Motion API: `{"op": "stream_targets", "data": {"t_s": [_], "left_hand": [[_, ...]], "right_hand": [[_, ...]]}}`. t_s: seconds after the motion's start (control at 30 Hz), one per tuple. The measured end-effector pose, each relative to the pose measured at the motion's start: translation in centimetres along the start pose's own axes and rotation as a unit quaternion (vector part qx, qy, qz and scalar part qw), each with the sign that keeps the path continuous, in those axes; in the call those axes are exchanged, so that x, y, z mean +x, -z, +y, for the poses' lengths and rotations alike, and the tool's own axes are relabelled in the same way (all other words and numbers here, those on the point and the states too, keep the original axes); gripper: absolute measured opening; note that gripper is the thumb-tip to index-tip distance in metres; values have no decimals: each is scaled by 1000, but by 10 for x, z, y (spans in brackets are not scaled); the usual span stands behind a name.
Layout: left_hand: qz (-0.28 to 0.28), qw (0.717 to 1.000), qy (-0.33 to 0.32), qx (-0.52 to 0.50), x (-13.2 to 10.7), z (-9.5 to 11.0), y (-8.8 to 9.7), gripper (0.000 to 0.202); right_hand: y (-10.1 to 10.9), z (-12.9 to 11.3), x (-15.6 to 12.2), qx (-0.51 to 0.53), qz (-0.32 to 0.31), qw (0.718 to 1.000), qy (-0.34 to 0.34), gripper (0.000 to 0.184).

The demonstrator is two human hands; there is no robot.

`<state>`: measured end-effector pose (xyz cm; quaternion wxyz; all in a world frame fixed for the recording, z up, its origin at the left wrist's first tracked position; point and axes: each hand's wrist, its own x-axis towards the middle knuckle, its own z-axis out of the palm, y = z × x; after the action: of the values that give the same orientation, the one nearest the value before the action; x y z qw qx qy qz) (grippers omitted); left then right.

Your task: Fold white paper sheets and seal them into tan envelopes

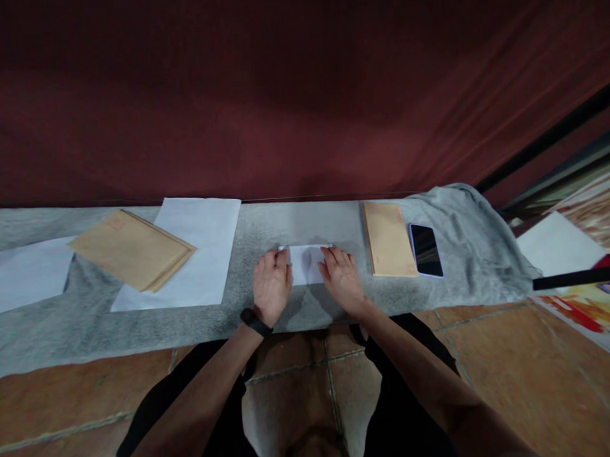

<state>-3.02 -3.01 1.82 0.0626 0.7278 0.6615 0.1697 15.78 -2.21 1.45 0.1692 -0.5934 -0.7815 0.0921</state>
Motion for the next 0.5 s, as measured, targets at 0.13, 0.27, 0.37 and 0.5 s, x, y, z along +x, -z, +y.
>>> {"op": "stream_targets", "data": {"t_s": [0.13,0.27,0.37,0.5], "left_hand": [[-25,991,-129,-28,-16,10,-21,59],[-44,990,-132,-2,-28,11,-37,65],[-34,992,-123,0,-28,9,-38,63],[2,996,-87,-13,-23,2,-36,63]], "right_hand": [[-14,-20,-19,57,-28,994,87,56],[-25,-20,-31,16,-38,996,85,63],[-29,-11,-32,-7,-29,997,77,62],[-30,0,-30,-28,-9,997,72,61]]}}
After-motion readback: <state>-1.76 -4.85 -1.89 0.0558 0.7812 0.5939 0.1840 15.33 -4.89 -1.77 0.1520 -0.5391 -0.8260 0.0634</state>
